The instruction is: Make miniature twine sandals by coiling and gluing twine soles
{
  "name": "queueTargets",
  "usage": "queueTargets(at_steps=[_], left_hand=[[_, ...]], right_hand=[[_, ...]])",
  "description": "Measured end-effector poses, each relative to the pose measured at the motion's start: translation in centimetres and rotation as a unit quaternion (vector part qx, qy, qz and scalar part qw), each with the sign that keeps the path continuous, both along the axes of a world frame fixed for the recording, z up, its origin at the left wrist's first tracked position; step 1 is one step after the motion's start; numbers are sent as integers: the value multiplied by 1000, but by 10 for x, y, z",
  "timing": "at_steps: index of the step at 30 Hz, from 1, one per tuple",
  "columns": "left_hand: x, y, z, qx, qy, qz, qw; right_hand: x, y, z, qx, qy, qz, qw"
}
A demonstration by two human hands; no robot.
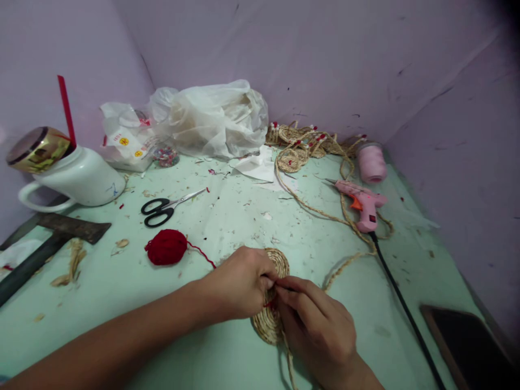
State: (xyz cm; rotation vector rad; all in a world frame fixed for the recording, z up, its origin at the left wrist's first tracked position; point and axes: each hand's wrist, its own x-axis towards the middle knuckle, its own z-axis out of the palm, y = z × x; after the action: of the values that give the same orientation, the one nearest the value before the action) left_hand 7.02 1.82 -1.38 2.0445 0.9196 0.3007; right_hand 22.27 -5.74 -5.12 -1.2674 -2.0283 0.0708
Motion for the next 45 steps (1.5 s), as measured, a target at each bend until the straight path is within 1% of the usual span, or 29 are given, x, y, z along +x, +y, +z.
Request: queueTargets(at_steps=[3,5,10,13,15,19,23,26,28,29,31,33,35,37,39,41,43,45], left_hand=[[0,1,1,-3,18,7,1000],[1,-3,2,20,28,13,999],[2,-21,-2,135,26,32,990],[0,-28,-5,232,34,52,971],[-1,-29,-6,275,54,61,958],[-4,-28,-8,286,101,62,951],[-3,-29,-12,275,139,67,949],[-2,-28,-12,252,159,79,951],[-2,-25,-9,208,149,72,964],[-4,-22,-6,168,136,72,974],[-6,-15,3,55,101,76,990],[-9,-8,13,-51,72,89,992],[-11,-5,20,-103,48,92,989],[-11,-5,23,-116,36,97,988],[-9,-8,19,-135,43,112,984],[-8,-11,12,-166,42,128,977],[-8,-12,4,-199,7,135,971],[-9,-11,-1,-231,-44,137,962]], right_hand=[[0,0,0,-9,0,-5,1000],[0,1,0,-17,10,-6,1000],[-2,2,4,-40,66,-2,997],[-3,3,5,-57,106,-3,993],[-3,3,5,-69,130,-6,989],[-3,5,5,-90,168,-23,981],[-6,5,5,-92,209,-53,972],[-6,5,7,-84,229,-58,968],[-6,6,9,-94,238,-43,966],[-5,6,10,-100,243,-35,964],[-4,7,11,-105,247,-20,963],[-2,8,12,-92,244,-10,965],[-1,7,13,-85,232,1,969],[0,6,12,-84,221,3,972],[0,5,12,-86,217,2,972],[0,4,11,-78,225,2,971],[0,4,12,-84,235,11,968],[2,5,15,-105,243,36,964]])
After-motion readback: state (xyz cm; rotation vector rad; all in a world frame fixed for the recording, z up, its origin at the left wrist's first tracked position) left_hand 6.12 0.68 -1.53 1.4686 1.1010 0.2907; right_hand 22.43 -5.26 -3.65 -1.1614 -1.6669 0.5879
